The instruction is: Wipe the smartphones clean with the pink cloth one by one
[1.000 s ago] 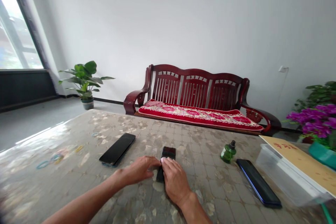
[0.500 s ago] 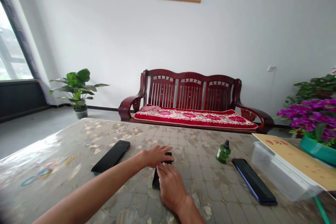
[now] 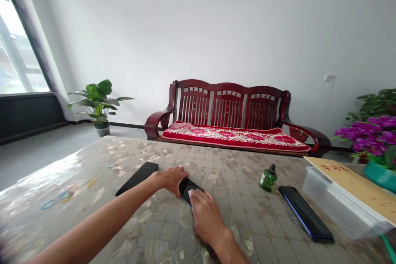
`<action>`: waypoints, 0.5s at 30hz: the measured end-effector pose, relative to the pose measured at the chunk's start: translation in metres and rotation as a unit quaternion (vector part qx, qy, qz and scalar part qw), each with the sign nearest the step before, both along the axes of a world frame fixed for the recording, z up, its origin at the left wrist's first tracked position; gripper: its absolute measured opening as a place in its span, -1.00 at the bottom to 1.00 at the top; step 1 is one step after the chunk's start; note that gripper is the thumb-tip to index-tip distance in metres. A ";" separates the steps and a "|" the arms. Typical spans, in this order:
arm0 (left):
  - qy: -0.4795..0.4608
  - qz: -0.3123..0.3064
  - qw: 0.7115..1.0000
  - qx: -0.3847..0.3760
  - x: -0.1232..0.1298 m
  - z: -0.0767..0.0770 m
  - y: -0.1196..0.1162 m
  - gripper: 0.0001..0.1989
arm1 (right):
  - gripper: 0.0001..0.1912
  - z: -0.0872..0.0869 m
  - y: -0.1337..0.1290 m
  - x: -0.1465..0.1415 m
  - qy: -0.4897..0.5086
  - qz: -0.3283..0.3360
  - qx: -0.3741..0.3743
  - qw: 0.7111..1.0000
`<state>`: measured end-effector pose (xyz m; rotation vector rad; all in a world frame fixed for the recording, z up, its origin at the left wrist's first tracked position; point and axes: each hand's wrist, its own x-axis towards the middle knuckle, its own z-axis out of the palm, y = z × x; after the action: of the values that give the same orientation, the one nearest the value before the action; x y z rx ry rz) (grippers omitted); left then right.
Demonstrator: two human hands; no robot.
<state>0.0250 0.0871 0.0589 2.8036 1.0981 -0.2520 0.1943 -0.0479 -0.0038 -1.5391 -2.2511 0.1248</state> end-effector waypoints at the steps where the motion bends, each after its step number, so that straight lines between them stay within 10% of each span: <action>1: -0.013 0.016 1.000 0.000 -0.005 -0.002 -0.004 -0.30 | -0.48 0.000 0.000 0.001 0.000 -0.007 -0.001 1.000; 8: -0.119 0.205 0.971 0.031 -0.010 -0.039 -0.051 -0.40 | -0.48 -0.010 0.002 0.011 -0.044 -0.106 0.022 0.993; 15: -0.156 0.175 0.972 -0.005 -0.025 -0.048 -0.055 -0.42 | -0.46 -0.019 0.000 -0.005 -0.070 -0.089 0.045 0.993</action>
<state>-0.0004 0.0321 0.0113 2.4621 1.4629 0.2103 0.1892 -0.0480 -0.0225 -1.7386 -2.1765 -0.1374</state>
